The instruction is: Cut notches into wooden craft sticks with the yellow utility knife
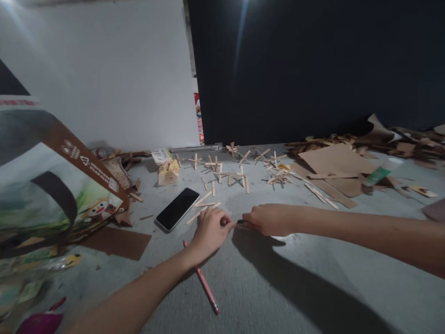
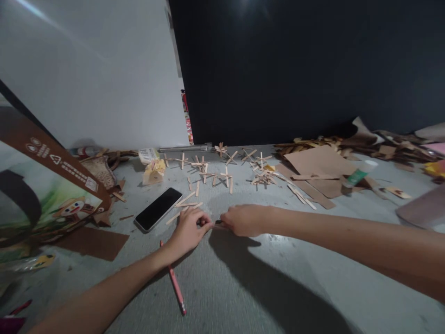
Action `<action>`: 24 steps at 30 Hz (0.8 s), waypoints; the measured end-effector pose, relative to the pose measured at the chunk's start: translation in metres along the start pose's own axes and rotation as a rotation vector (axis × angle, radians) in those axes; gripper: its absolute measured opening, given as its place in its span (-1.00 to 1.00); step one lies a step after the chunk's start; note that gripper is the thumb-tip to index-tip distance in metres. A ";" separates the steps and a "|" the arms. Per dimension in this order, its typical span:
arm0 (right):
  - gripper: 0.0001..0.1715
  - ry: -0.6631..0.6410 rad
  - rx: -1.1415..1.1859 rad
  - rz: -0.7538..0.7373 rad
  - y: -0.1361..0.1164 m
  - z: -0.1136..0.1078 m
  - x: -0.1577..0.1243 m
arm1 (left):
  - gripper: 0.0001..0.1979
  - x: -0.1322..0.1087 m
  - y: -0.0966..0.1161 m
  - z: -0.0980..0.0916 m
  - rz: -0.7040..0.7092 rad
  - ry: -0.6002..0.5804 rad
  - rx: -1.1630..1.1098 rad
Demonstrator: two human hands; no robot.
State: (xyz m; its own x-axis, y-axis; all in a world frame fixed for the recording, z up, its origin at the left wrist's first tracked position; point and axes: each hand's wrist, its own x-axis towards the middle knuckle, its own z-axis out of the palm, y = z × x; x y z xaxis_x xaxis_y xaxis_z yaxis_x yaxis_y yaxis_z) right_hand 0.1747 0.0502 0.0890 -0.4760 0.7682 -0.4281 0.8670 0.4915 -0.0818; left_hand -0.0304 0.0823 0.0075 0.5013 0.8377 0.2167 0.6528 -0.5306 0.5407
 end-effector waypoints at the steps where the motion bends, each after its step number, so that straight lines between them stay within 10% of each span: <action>1: -0.69 0.045 -0.008 0.005 0.002 0.002 -0.002 | -0.89 0.000 0.000 0.000 0.002 0.002 0.008; 24: -0.74 0.079 -0.075 0.050 0.002 0.017 -0.019 | -0.71 0.001 0.005 -0.015 0.215 -0.215 -0.164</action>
State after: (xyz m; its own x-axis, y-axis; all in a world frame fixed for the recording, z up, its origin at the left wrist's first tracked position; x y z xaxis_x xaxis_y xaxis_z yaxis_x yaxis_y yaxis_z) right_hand 0.1880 0.0297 0.0815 -0.4450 0.8211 -0.3575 0.8779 0.4787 0.0067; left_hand -0.0355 0.0823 0.0225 0.7371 0.6533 0.1729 0.4280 -0.6493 0.6286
